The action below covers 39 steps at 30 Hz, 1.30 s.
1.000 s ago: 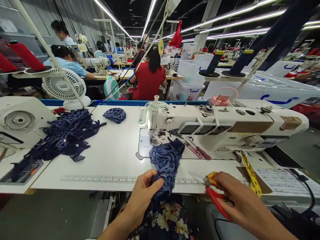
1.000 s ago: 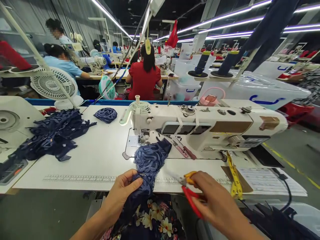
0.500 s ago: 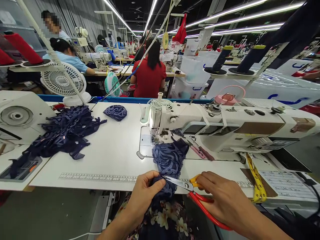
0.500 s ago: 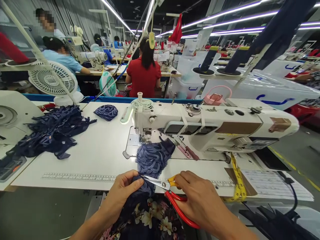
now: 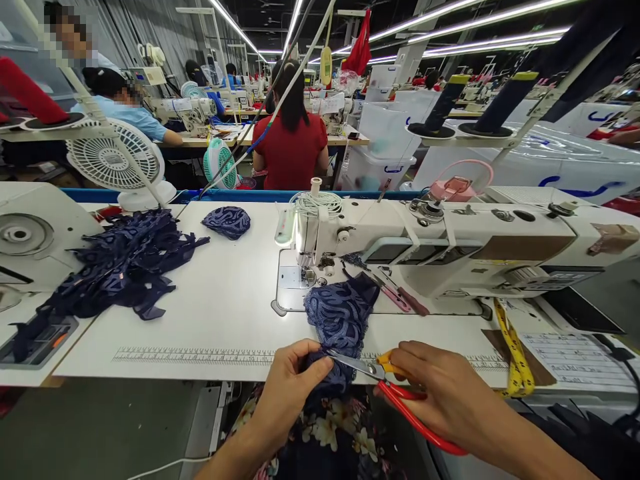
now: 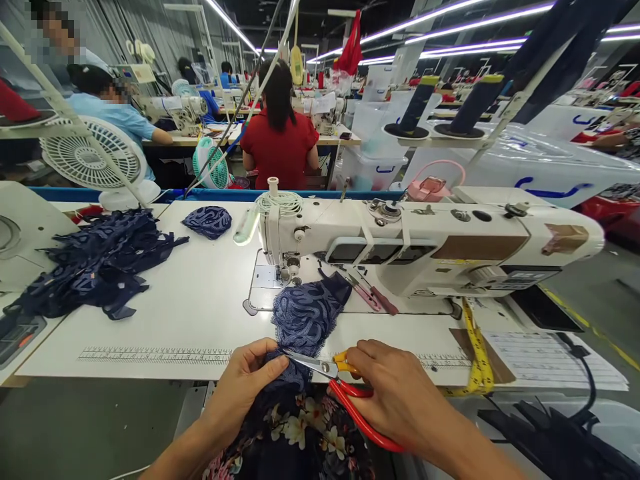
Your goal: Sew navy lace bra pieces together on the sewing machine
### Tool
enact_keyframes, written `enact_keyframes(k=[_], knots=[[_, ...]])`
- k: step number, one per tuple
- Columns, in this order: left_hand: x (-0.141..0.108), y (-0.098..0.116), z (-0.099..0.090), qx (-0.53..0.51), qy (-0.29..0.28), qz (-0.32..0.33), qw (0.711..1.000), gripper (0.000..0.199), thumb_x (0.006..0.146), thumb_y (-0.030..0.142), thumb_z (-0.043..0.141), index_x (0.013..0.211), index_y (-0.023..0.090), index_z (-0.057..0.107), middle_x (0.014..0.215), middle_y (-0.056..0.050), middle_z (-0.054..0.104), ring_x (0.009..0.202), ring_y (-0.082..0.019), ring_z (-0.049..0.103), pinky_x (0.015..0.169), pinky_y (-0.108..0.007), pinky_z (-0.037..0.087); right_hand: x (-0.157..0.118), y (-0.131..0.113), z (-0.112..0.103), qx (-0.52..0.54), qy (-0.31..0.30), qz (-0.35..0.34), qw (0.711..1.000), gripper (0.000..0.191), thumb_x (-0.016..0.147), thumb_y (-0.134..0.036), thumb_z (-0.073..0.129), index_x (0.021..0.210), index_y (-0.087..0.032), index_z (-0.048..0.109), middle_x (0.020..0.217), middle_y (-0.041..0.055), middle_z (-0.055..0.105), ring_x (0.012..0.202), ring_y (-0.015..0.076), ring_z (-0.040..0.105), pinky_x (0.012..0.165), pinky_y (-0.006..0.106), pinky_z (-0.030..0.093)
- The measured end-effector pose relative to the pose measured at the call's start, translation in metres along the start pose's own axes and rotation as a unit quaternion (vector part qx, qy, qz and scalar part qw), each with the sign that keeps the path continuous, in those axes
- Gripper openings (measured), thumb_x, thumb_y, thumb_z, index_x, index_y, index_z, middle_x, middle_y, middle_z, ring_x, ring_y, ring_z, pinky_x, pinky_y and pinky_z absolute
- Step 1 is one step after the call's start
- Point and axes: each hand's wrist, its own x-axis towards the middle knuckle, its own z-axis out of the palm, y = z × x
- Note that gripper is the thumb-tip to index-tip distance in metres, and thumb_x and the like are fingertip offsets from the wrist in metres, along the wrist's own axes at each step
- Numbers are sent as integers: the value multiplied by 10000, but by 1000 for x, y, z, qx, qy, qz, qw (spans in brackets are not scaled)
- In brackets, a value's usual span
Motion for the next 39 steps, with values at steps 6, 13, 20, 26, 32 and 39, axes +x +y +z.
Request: enact_keyframes(k=[6,13,20,26,32,39], knots=[[-2,2,2,-10,-4,-18,1000,327,724,448,752,767,152,618,715,10,522,688,-113,442,647,-216,389,-3,0,3,7,8,7,1000,175,872,-316,587,747,-208,528,632,1,525,507,140,484,469,246,287],[0,0,3,-15,-18,-5,1000,300,761,433,728,783,147,640,749,-2,548,710,-117,459,685,-224,397,-5,-4,4,22,13,9,1000,314,923,-405,529,684,-215,455,610,-8,506,483,127,453,456,249,279],[1,-6,1,0,-16,-8,1000,294,782,438,705,790,153,633,740,-8,559,696,-127,474,664,-234,403,-6,-4,7,31,-18,39,999,358,899,-490,565,693,-215,464,633,-2,532,519,137,496,475,249,293],[1,-6,2,-2,-11,-7,1000,292,774,435,712,786,154,631,749,-6,563,703,-129,478,661,-231,404,-6,-5,7,37,-38,55,997,344,898,-495,561,719,-213,477,657,4,552,549,149,531,491,251,310],[4,-7,4,5,-4,-4,1000,300,762,440,720,795,154,637,748,-7,567,704,-133,483,664,-235,402,-6,-8,6,86,-51,70,992,392,911,-512,546,688,-221,407,650,-11,536,545,132,506,493,247,304],[2,-4,4,20,-2,-1,1000,319,757,461,721,763,156,629,728,3,543,702,-129,474,663,-229,393,-4,-9,3,133,-82,87,984,431,919,-519,539,664,-218,366,635,-24,510,533,116,483,499,241,296]])
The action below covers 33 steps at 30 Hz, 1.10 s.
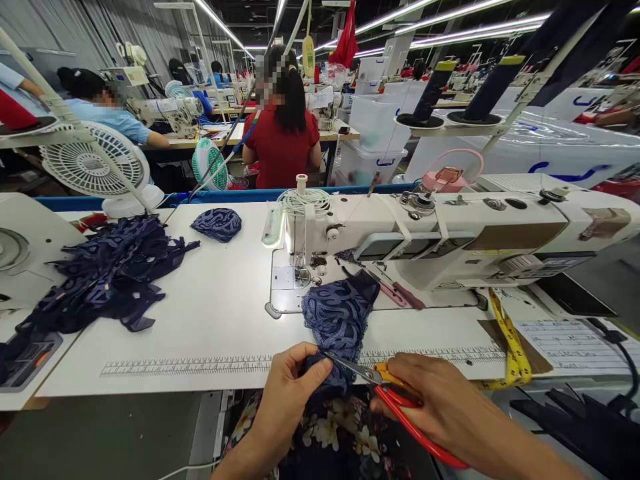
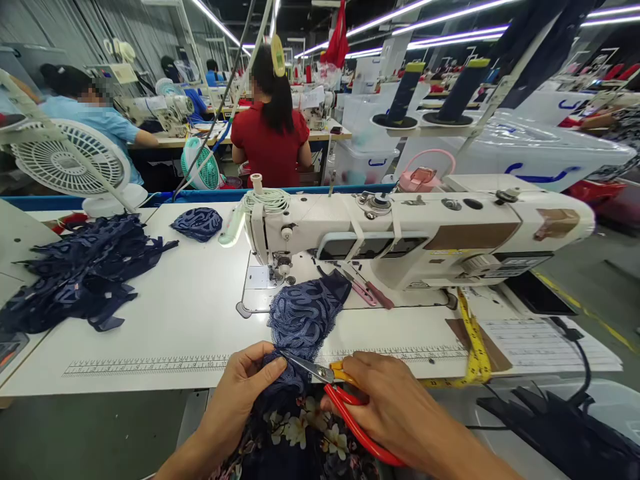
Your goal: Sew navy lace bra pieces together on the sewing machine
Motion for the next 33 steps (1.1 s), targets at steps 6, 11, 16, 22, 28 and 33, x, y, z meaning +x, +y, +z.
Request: enact_keyframes(k=[6,11,16,22,28,33], knots=[[0,-1,1,-4,-3,-11,1000,319,760,467,715,761,158,634,697,6,561,648,-120,478,627,-227,382,-3,5,6,-30,6,11,999,363,890,-541,565,756,-218,468,709,0,558,603,158,539,527,257,323],[1,-4,1,-20,-1,-9,1000,305,757,444,728,770,154,632,708,7,548,675,-119,472,629,-218,386,-1,1,3,2,3,12,1000,397,898,-526,563,692,-222,414,668,-13,544,568,139,520,512,244,309],[1,-7,0,-31,-10,-18,999,294,765,434,725,773,157,627,715,2,569,671,-122,490,632,-222,396,-1,-1,0,43,-19,20,999,416,896,-464,576,648,-218,351,634,-25,523,536,118,481,504,228,306],[0,-7,1,-36,-5,-18,999,283,752,420,741,768,158,637,702,3,586,660,-121,510,627,-223,403,0,2,0,17,-37,28,999,398,884,-480,585,655,-216,394,656,-17,542,540,125,487,500,233,290],[0,-4,2,-11,1,-5,1000,310,743,461,733,780,157,686,729,-14,635,693,-149,552,639,-231,420,-2,3,0,24,-19,20,999,410,881,-502,591,649,-215,412,638,-21,534,526,121,480,487,233,279],[0,-7,1,-23,-4,-8,1000,289,749,446,735,782,163,682,741,-9,632,695,-143,548,653,-231,429,-4,2,0,76,-30,24,996,416,900,-474,575,634,-209,397,613,-30,513,517,107,460,477,227,270]])
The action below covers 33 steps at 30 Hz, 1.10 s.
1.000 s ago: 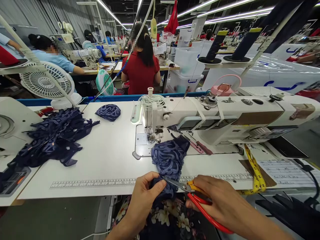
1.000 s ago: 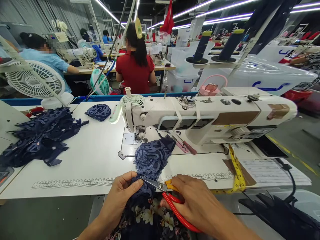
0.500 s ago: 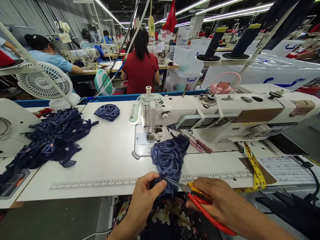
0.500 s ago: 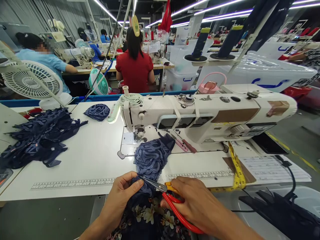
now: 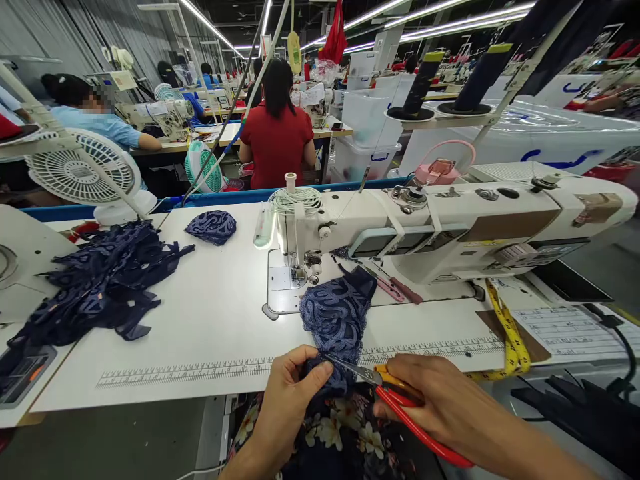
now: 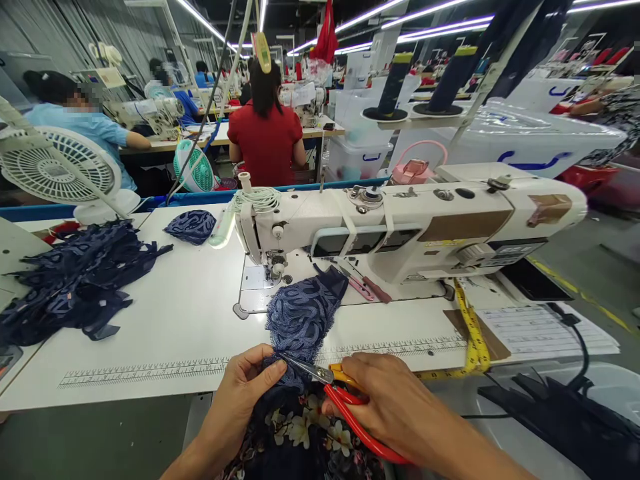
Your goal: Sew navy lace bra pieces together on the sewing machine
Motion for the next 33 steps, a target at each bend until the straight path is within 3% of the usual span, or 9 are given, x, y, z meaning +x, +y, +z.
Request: enact_keyframes(k=[10,20,24,33], knots=[[1,-3,-1,-11,-9,-20,1000,266,775,397,732,800,143,655,753,-15,607,703,-133,530,662,-235,429,0,0,-4,-57,-1,9,998,393,863,-520,606,669,-216,449,674,-4,575,576,149,531,510,238,305],[2,-5,1,-2,-18,-20,1000,285,781,411,728,785,142,635,738,-9,583,687,-116,489,651,-222,406,2,3,-1,9,-14,13,1000,350,884,-481,598,666,-218,521,670,-12,587,575,136,527,512,234,310],[2,-5,0,-17,-1,-18,1000,289,784,425,726,825,161,616,752,4,561,709,-114,483,670,-213,401,2,3,-1,11,-19,23,999,362,879,-458,605,649,-208,480,657,-14,566,567,130,508,510,235,291],[1,-4,-3,-26,-26,-5,999,342,868,469,619,779,140,600,721,-7,526,686,-111,439,654,-221,377,2,6,4,-87,9,3,996,405,847,-561,622,720,-205,476,713,5,574,627,165,553,556,255,312]])
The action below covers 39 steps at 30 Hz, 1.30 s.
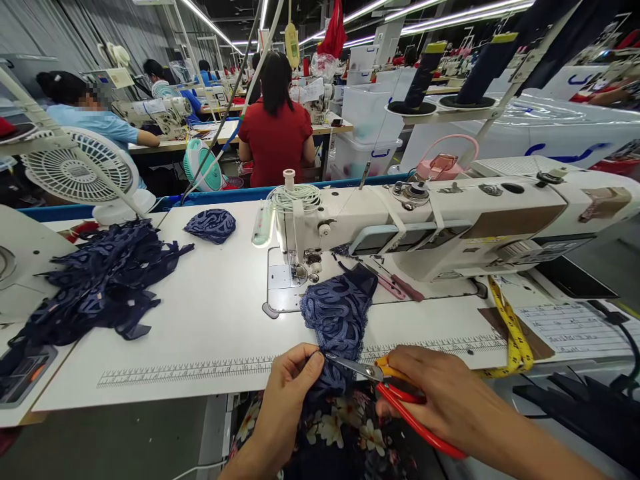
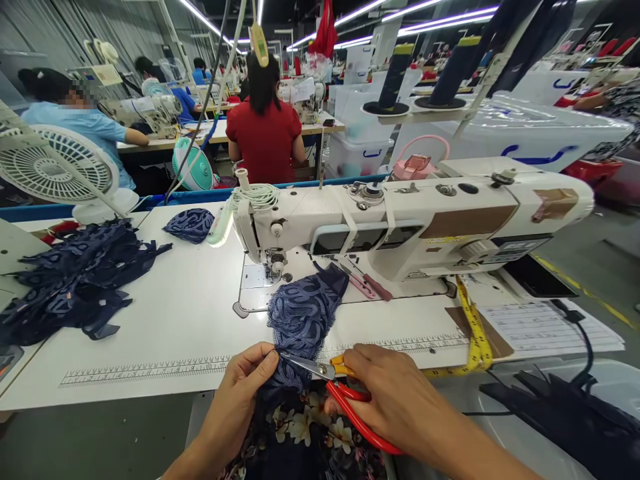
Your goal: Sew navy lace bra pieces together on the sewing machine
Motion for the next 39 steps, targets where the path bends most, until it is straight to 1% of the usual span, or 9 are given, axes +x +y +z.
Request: enact_keyframes(k=[3,7,9,14,19,22,26,34,39], knots=[[1,0,0,-10,1,-3,1000,351,860,468,627,744,139,588,694,-1,502,662,-105,417,632,-218,363,-1,4,4,-25,16,-16,999,401,865,-574,591,753,-202,494,734,17,577,633,172,559,553,261,316],[1,1,1,-23,0,-5,1000,364,828,473,660,711,140,574,668,8,473,643,-102,393,618,-217,353,-1,4,5,-27,27,-24,999,401,871,-576,581,757,-200,504,723,16,575,622,167,553,546,259,317],[1,2,2,-12,5,-3,1000,373,818,482,668,701,140,576,664,10,466,645,-102,386,614,-215,349,-1,4,5,-19,22,-25,999,387,883,-558,572,748,-203,501,719,13,574,614,160,545,548,258,318],[1,1,3,34,32,23,999,371,819,494,662,716,145,592,678,10,459,666,-105,376,624,-211,343,-3,2,3,35,-16,0,999,359,891,-501,578,708,-210,479,711,5,573,621,154,536,564,252,322],[0,-2,3,36,29,19,999,371,832,505,641,744,146,608,696,-1,482,683,-117,398,638,-222,360,-4,0,3,77,-23,14,997,352,890,-478,586,698,-211,460,711,2,571,627,148,522,566,250,306],[0,-2,2,33,25,12,999,367,843,503,630,743,151,600,698,-3,490,679,-116,398,634,-223,361,-3,-1,2,104,-39,16,994,362,900,-450,577,675,-209,425,691,-12,555,601,129,496,556,245,289],[0,-2,1,18,20,12,1000,352,841,488,640,743,153,594,704,-3,496,683,-116,401,647,-225,365,-1,-3,-1,109,-57,36,992,398,876,-461,595,645,-208,393,661,-19,532,579,124,466,545,246,271],[-2,-1,4,1,18,13,1000,354,833,484,651,725,154,586,692,4,466,685,-117,384,656,-221,365,-2,-4,-3,124,-58,43,990,419,862,-489,602,639,-205,390,649,-25,521,568,116,454,537,238,274],[-1,-3,4,1,24,22,999,351,838,479,646,720,157,576,691,16,420,682,-113,351,649,-209,350,-2,-5,1,150,-54,35,987,353,887,-409,585,639,-203,443,658,-26,551,571,116,486,534,233,290]])
